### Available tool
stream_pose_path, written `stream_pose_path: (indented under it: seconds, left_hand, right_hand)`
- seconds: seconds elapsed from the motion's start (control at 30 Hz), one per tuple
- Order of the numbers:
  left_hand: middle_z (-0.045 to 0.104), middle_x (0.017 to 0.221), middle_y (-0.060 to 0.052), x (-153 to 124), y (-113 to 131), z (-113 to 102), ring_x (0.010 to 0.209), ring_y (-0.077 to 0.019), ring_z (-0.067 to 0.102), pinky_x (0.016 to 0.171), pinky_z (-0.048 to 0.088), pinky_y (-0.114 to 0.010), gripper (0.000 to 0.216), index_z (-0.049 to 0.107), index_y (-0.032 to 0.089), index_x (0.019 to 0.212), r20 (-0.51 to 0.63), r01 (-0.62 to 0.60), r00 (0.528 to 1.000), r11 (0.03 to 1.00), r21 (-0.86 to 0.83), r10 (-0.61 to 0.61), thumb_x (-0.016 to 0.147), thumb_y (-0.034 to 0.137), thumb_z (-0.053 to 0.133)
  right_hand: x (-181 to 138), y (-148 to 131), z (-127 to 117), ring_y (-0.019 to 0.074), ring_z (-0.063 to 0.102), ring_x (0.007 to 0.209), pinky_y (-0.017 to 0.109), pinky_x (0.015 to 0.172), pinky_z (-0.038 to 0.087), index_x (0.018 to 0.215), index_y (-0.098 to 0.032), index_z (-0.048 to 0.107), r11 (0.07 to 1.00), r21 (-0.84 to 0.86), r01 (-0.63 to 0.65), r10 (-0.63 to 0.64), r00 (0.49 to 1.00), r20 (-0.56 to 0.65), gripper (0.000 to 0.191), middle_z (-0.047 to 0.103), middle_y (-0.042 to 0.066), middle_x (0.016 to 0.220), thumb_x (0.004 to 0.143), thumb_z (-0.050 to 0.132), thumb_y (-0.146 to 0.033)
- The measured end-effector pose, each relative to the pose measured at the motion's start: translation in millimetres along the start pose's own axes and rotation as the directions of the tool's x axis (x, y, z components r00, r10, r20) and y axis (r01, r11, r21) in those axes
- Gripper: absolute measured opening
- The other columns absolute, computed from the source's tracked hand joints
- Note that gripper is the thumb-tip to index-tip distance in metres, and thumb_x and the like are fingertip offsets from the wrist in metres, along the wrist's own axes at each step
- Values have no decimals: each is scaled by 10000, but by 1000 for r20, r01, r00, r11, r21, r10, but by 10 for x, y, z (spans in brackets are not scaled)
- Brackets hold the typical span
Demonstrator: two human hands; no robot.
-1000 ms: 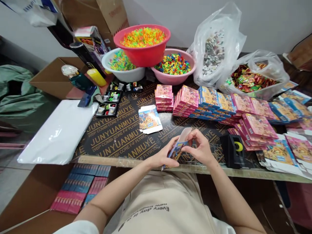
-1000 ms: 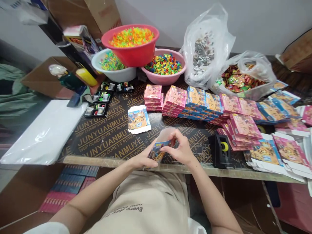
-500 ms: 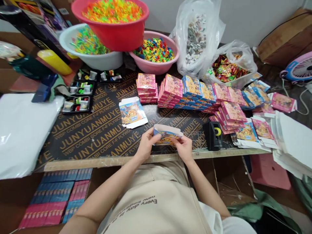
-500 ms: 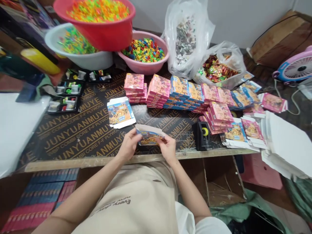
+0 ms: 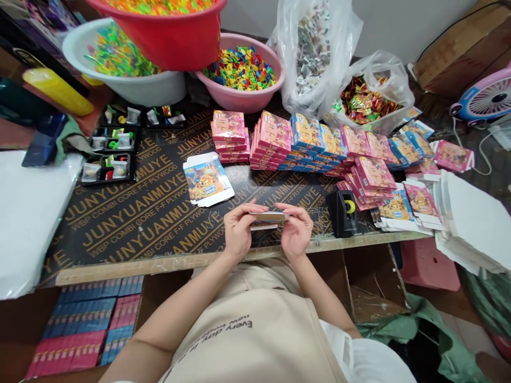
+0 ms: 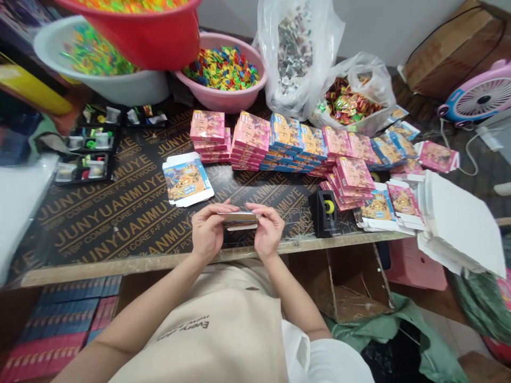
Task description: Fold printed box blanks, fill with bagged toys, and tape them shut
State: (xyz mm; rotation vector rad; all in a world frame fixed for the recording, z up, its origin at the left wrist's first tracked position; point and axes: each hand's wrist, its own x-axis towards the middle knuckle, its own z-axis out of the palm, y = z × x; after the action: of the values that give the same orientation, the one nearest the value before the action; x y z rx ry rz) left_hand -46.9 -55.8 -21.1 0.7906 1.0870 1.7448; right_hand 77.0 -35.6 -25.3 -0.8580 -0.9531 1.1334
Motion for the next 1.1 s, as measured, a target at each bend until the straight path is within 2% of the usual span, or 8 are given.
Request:
stream_pose_path:
  seconds: [0.33, 0.4, 0.5, 0.6, 0.7, 0.83, 0.97, 1.1]
  left_hand:
    - [792, 941, -45, 77, 31, -232, 935, -202, 759, 1061, 536, -477, 60, 728, 189, 925, 306, -284, 934, 902, 327, 183, 871, 191, 702]
    - [792, 970, -50, 121, 31, -323, 953, -206, 759, 1055, 546, -486, 92, 729, 188, 951, 454, -516, 823, 782, 348, 341, 873, 152, 696]
    - [770, 1104, -70, 181, -16, -474, 1068, -220, 728, 1055, 549, -488, 282, 695, 211, 1122, 666, -793, 573, 526, 306, 477, 859, 111, 707]
    - [739, 1193, -91, 223, -65, -570, 1126, -212, 702, 1054, 553, -470, 412, 639, 222, 1246, 731, -875, 467, 379, 302, 496, 875, 42, 644]
    - [735, 1202, -83, 228, -87, -590, 1121, -218, 705, 1023, 583, -450, 449, 622, 243, 1277, 735, -874, 473, 362, 324, 486, 879, 35, 613]
    - [730, 1210, -72, 195, -111, -595, 1076, -250, 724, 910, 645, -438, 463, 631, 301, 1265, 736, -852, 509, 381, 359, 446, 866, 67, 615]
    - [750, 1132, -61, 217, -133, -543, 986, -268, 744, 819, 659, -426, 303, 690, 280, 1038, 737, -878, 475, 319, 357, 480, 791, 106, 721]
    - [755, 1011, -39, 244, -64, -319, 839, -208, 740, 714, 624, -321, 138, 658, 259, 886, 773, -883, 468, 263, 389, 429, 819, 150, 711]
  right_hand:
    - [-8, 19, -218, 218, 746, 1005, 405, 912, 599, 980, -248, 726, 839, -445, 314, -222, 943, 246, 135, 784, 61, 1058, 933, 603, -216]
    - [41, 17, -250, 216, 749, 1003, 407, 903, 609, 969, -244, 720, 801, -450, 395, -270, 909, 317, 152, 784, 69, 1062, 943, 581, -190]
    - [100, 23, -325, 223, 727, 1088, 444, 969, 588, 1067, -243, 707, 706, -407, 580, -368, 791, 488, 211, 770, 82, 1114, 965, 531, -186]
    - [111, -47, -533, 277, 633, 1258, 517, 1041, 529, 1234, -225, 664, 528, -402, 748, -409, 639, 652, 341, 699, 128, 1271, 994, 473, -374]
    - [108, -252, -953, 308, 571, 1307, 531, 1042, 496, 1339, -215, 604, 371, -645, 668, -486, 731, 478, 474, 607, 156, 1362, 987, 436, -485]
    - [175, -598, -1730, 276, 596, 1156, 485, 1000, 471, 1132, -191, 692, 364, -908, 208, -617, 784, -67, 333, 626, 135, 1154, 957, 508, -406]
    - [283, -748, -2324, 248, 599, 1039, 420, 914, 484, 909, -188, 731, 415, -910, -26, -257, 956, -145, 279, 632, 99, 1038, 836, 647, -443]
    - [383, -710, -2450, 247, 594, 1070, 442, 994, 426, 825, -197, 759, 466, -881, -80, 38, 997, -71, 243, 630, 88, 1049, 775, 715, -431]
